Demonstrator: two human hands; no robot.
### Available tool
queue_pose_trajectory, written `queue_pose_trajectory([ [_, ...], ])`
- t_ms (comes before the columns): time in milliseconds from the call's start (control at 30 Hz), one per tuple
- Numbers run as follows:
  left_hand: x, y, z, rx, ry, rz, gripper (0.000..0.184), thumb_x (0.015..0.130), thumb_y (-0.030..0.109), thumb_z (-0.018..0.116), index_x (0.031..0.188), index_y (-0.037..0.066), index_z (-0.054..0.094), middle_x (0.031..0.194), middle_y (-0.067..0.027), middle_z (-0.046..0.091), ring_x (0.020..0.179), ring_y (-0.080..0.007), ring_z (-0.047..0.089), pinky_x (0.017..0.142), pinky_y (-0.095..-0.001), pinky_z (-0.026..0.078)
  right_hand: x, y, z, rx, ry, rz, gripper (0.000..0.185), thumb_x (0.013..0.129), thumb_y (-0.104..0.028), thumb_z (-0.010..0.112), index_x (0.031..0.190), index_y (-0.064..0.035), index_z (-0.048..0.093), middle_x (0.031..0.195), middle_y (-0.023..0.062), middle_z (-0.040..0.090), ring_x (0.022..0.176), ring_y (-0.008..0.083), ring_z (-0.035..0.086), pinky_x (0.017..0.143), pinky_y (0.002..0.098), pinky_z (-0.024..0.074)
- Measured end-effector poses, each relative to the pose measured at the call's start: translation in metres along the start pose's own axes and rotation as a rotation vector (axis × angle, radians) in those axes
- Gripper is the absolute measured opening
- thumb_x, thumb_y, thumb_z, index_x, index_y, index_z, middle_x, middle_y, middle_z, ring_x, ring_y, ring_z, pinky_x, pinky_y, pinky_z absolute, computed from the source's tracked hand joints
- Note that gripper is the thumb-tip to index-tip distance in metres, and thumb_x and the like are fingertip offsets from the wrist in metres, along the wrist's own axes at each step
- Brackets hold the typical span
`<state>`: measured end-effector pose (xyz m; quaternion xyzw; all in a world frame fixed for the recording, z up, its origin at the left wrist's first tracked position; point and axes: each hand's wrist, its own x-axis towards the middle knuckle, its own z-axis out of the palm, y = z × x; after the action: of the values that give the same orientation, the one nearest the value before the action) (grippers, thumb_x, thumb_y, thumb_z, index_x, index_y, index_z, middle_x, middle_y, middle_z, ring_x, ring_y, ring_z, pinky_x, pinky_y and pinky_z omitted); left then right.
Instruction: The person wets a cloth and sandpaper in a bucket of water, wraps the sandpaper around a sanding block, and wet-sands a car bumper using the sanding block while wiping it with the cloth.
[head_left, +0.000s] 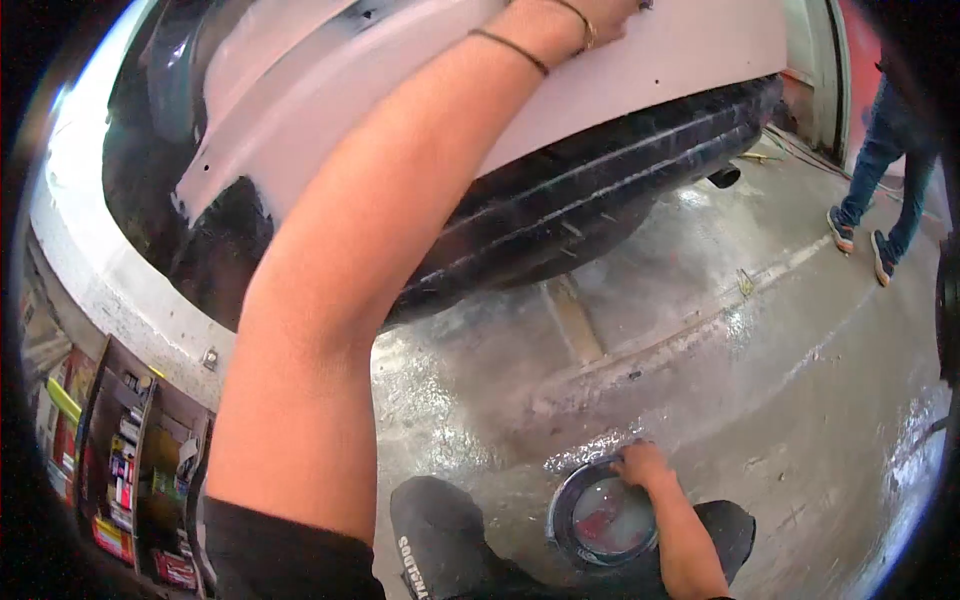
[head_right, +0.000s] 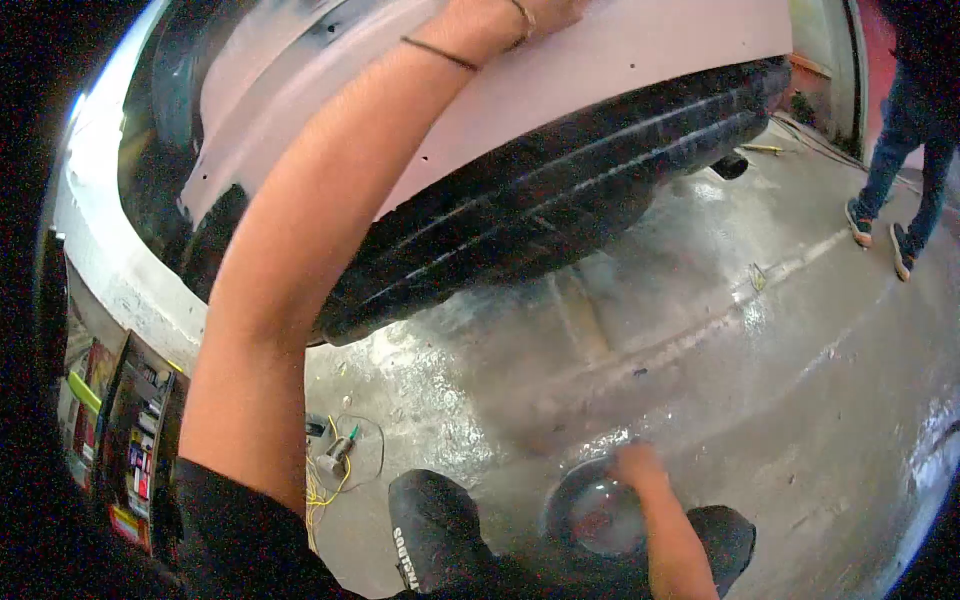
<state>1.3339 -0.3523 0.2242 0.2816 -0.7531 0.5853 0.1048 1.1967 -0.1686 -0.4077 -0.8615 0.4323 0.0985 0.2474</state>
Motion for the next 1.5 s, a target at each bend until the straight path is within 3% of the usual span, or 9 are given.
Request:
queue_pose_trajectory([
  [267,-0.178,-0.056,-0.093,0.115,0.048,-0.065,0.039,0.093,0.021,0.083,0.131,0.027,0.082,0.131,-0.013,0.073,0.116,-0.0328,0.069,0.102,-0.0477,0.049,-0.006,0.006,-0.003,0.06,-0.026,0.04,0.047,0.1,-0.05,0.07,0.134,-0.02,0.078,0.132,0.0185,0.075,0.128,0.0381,0.069,0.112,0.0494,0.0534],
  [400,-0.12,-0.048,-0.039,-0.044,0.155,0.006,0.037,0.093,0.02,0.082,0.13,0.026,0.082,0.132,-0.0111,0.073,0.116,-0.031,0.069,0.102,-0.047,0.049,-0.015,0.011,0.001,0.122,0.025,0.025,0.044,0.1,-0.046,0.072,0.136,-0.0219,0.077,0.134,0.0196,0.074,0.128,0.0385,0.068,0.113,0.0501,0.0529],
  [433,-0.084,-0.021,-0.029,-0.318,-0.17,-0.304,0.038,0.094,0.02,0.082,0.131,0.029,0.082,0.132,-0.0085,0.073,0.119,-0.0291,0.068,0.104,-0.0476,0.047,-0.016,0.008,-0.004,0.121,0.02,0.039,0.044,0.099,-0.044,0.073,0.136,-0.0212,0.077,0.135,0.0197,0.074,0.128,0.039,0.068,0.113,0.0501,0.0529],
  [600,-0.007,0.019,0.027,-0.003,0.043,-0.07,0.025,0.104,0.016,0.058,0.12,0.011,0.077,0.135,-0.0138,0.067,0.125,-0.0329,0.066,0.109,-0.053,0.053,-0.018,-0.003,-0.027,0.2,0.082,0.003,0.041,0.097,-0.037,0.075,0.132,-0.0166,0.079,0.126,0.022,0.076,0.126,0.0409,0.068,0.11,0.0509,0.054],
  [733,-0.15,-0.028,-0.067,-0.062,0.005,-0.126,0.027,0.099,0.013,0.066,0.124,0.018,0.074,0.127,-0.0093,0.067,0.13,-0.0305,0.062,0.112,-0.0549,0.044,-0.015,0.016,-0.006,0.255,0.122,-0.079,0.04,0.096,-0.036,0.077,0.13,-0.0146,0.08,0.115,0.024,0.078,0.116,0.0422,0.071,0.105,0.0523,0.0553],
  [800,-0.256,-0.078,-0.106,0.117,0.102,-0.163,0.048,0.086,0.024,0.085,0.131,0.041,0.08,0.124,-0.0018,0.073,0.118,-0.0231,0.068,0.101,-0.05,0.043,-0.012,0.024,0.002,0.302,0.14,-0.105,0.04,0.095,-0.036,0.078,0.129,-0.0147,0.08,0.117,0.0242,0.077,0.116,0.0435,0.071,0.104,0.0526,0.0554],
  [967,-0.369,-0.105,-0.188,0.211,0.015,-0.32,0.049,0.084,0.014,0.087,0.132,0.028,0.083,0.137,-0.0074,0.072,0.12,-0.0271,0.067,0.107,-0.0459,0.043,-0.032,0.019,-0.007,0.355,0.139,-0.003,0.037,0.094,-0.037,0.079,0.126,-0.0164,0.081,0.125,0.0246,0.075,0.119,0.0444,0.07,0.104,0.0523,0.056],
  [1267,-0.218,-0.064,-0.095,0.022,0.217,-0.071,0.031,0.097,0.017,0.068,0.127,0.021,0.074,0.123,-0.0063,0.067,0.122,-0.0277,0.063,0.115,-0.0529,0.035,-0.018,-0.006,-0.01,0.164,0.225,0.016,0.037,0.09,-0.03,0.082,0.124,-0.0164,0.083,0.11,0.0271,0.077,0.108,0.0442,0.074,0.099,0.0513,0.0586],
  [1500,-0.442,-0.05,-0.166,0.151,-0.069,-0.162,0.048,0.083,0.013,0.077,0.127,0.032,0.085,0.136,0.0014,0.073,0.12,-0.0208,0.064,0.106,-0.0412,0.038,-0.037,-0.033,-0.024,0.11,0.197,0.111,0.04,0.092,-0.034,0.08,0.127,-0.0162,0.08,0.116,0.0234,0.076,0.11,0.0439,0.073,0.099,0.0532,0.0583],
])
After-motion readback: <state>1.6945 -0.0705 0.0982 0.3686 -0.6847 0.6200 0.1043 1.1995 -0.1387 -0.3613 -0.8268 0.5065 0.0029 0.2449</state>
